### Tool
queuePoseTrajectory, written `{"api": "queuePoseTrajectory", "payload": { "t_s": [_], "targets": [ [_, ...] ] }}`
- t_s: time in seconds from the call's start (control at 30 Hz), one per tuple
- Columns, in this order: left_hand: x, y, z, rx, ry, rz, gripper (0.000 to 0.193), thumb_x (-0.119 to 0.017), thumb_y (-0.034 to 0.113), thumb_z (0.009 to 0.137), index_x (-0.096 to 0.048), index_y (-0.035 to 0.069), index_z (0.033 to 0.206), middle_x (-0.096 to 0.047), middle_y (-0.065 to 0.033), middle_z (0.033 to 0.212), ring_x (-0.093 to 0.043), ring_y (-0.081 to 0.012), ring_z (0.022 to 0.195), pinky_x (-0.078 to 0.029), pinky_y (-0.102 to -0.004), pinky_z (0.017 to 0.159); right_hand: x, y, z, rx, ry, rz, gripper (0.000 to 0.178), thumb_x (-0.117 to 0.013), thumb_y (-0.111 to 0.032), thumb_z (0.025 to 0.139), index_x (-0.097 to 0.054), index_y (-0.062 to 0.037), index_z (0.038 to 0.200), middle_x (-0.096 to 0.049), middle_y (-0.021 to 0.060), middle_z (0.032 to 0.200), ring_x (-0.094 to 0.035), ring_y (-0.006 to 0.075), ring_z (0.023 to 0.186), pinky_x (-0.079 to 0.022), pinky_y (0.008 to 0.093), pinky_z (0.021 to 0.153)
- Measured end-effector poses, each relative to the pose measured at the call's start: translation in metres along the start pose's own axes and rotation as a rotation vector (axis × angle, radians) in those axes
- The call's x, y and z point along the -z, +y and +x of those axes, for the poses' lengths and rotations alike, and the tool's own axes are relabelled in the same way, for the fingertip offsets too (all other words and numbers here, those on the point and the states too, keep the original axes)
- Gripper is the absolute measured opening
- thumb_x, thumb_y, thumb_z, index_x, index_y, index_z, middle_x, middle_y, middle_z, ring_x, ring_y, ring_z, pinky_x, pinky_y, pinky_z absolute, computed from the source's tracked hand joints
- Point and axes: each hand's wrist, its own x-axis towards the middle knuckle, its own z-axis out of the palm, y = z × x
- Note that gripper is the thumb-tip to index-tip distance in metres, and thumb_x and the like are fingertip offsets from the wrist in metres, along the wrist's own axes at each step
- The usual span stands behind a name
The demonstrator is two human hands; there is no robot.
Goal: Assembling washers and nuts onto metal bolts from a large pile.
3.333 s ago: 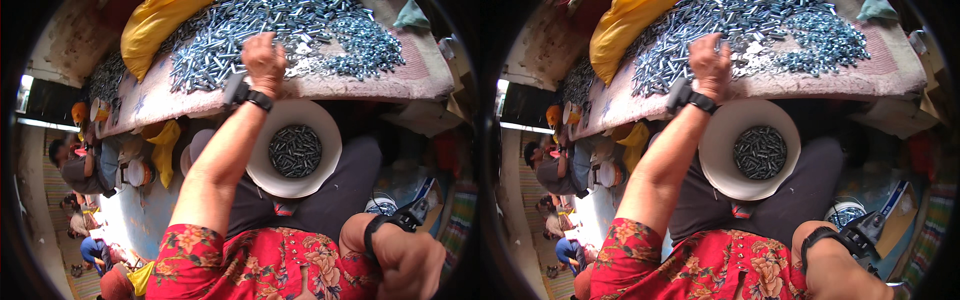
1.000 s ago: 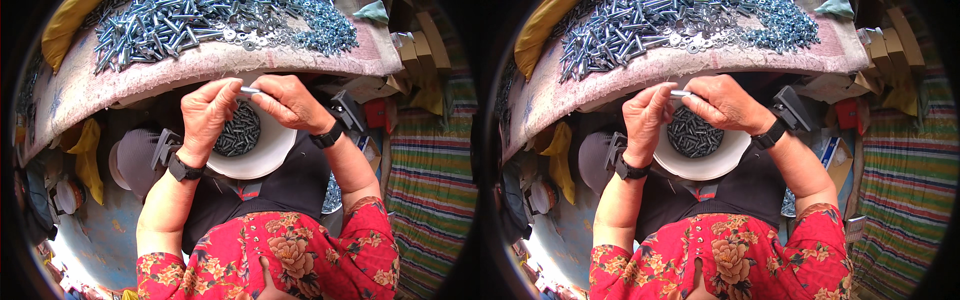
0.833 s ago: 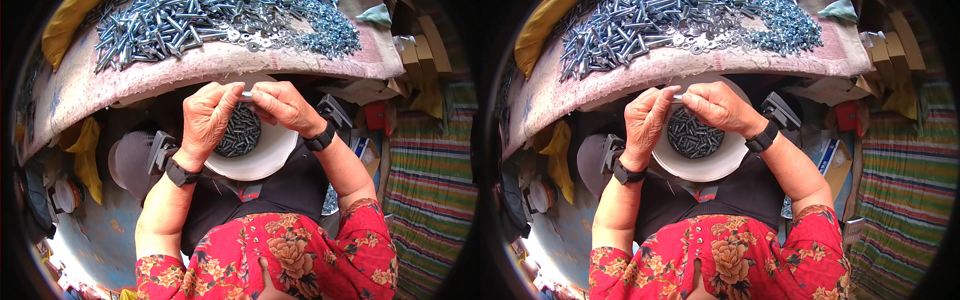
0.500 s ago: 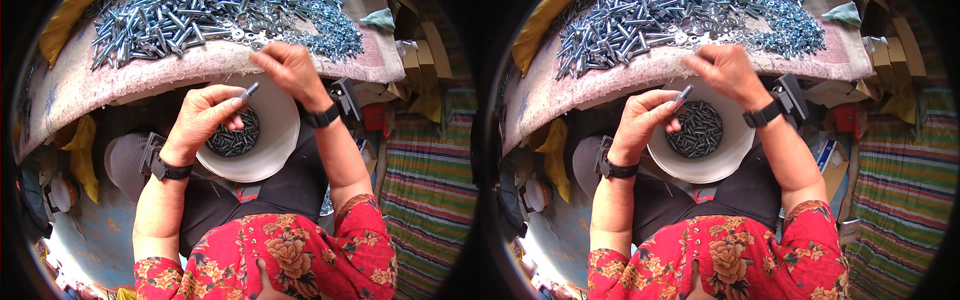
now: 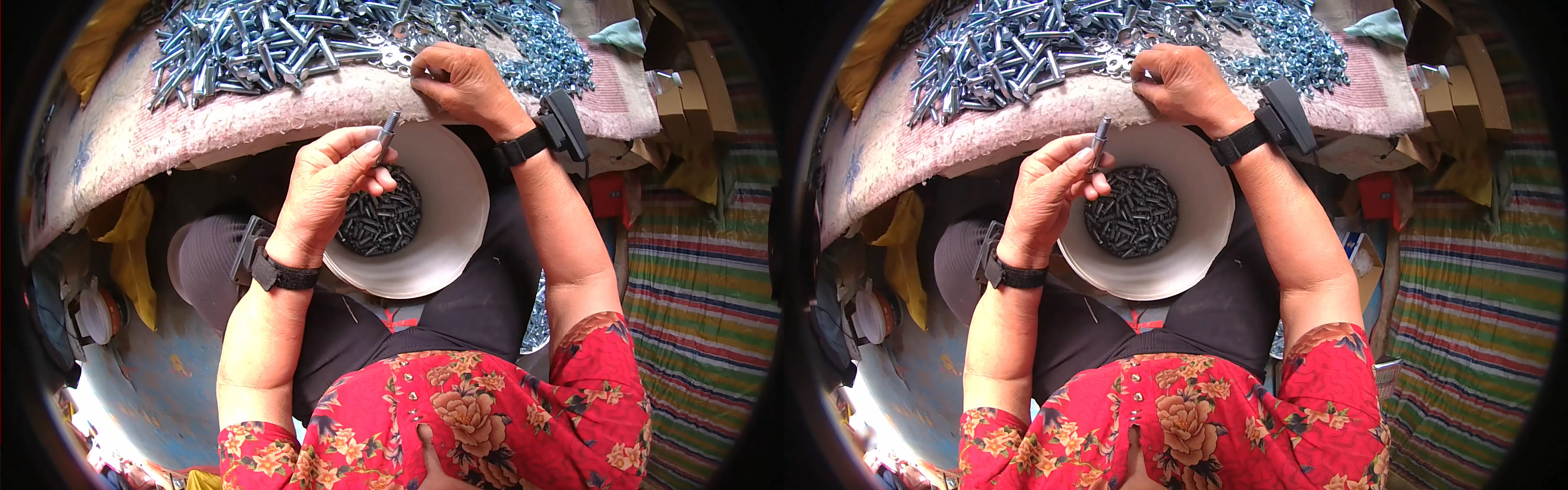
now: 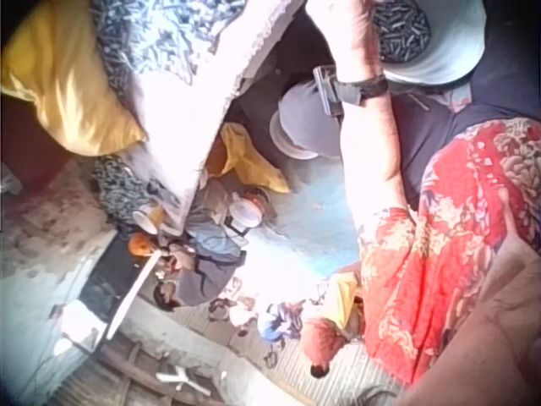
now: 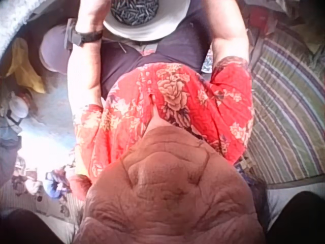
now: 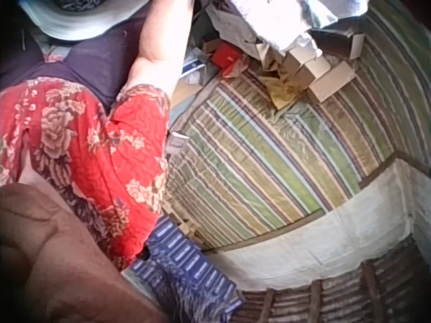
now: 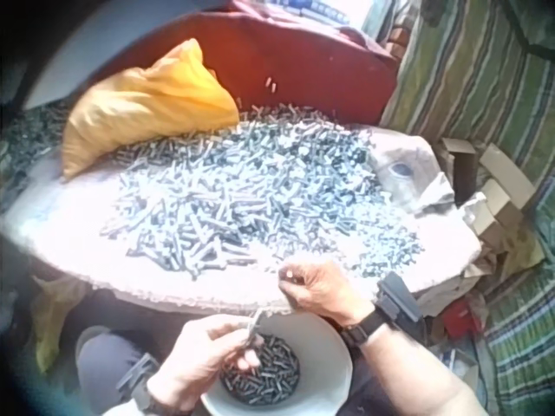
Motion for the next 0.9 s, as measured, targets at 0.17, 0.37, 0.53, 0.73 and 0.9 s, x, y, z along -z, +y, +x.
{"api": "queuePoseTrajectory", "payload": {
  "t_s": [0.17,0.37,0.53,0.73,0.9],
  "targets": [
    [0.0,0.0,0.003,-0.003,0.005,0.004,0.026,-0.057,0.013,0.089,-0.057,-0.004,0.108,-0.064,-0.0118,0.09,-0.062,-0.0129,0.067,-0.05,-0.0201,0.058,0.004,-0.007,0.0,0.12,0.094,-0.041,0.008,-0.067,-0.006,0.074,-0.061,-0.0026,0.079,-0.056,0.0038,0.067,-0.054,0.0123,0.058,-0.042,0.0241,0.053],
    [-0.011,-0.005,0.01,-0.001,0.003,-0.027,0.026,-0.058,0.012,0.088,-0.057,-0.005,0.107,-0.064,-0.0105,0.088,-0.062,-0.0126,0.066,-0.051,-0.0206,0.058,-0.007,-0.049,-0.032,-0.384,0.311,0.584,0.006,-0.066,-0.004,0.08,-0.061,-0.0006,0.079,-0.057,-0.0009,0.063,-0.049,0.0031,0.054,-0.038,0.0177,0.049],
    [-0.023,-0.008,0.012,-0.015,-0.021,-0.04,0.025,-0.059,0.012,0.088,-0.058,-0.004,0.107,-0.064,-0.0102,0.087,-0.063,-0.0126,0.065,-0.051,-0.0205,0.058,-0.022,-0.074,-0.049,-0.421,0.544,0.994,0.006,-0.067,-0.001,0.08,-0.061,-0.0006,0.08,-0.059,0.0019,0.066,-0.05,0.0057,0.053,-0.037,0.0179,0.048],
    [-0.037,-0.015,0.02,-0.039,-0.054,-0.007,0.023,-0.059,0.011,0.087,-0.06,-0.005,0.105,-0.064,-0.01,0.086,-0.063,-0.0127,0.066,-0.051,-0.0201,0.058,-0.022,-0.055,-0.057,-0.417,0.92,0.961,0.007,-0.066,0.002,0.078,-0.06,-0.0014,0.078,-0.062,0.0035,0.073,-0.056,0.0052,0.061,-0.045,0.0193,0.054],
    [-0.041,-0.018,0.02,-0.016,-0.075,-0.029,0.023,-0.059,0.011,0.088,-0.06,-0.004,0.105,-0.064,-0.0098,0.086,-0.062,-0.0127,0.065,-0.051,-0.0199,0.058,-0.018,-0.059,-0.063,-0.364,0.698,0.899,0.007,-0.067,0.002,0.078,-0.061,-0.0003,0.081,-0.063,0.0028,0.078,-0.057,0.0057,0.065,-0.047,0.0192,0.057]
  ]
}}
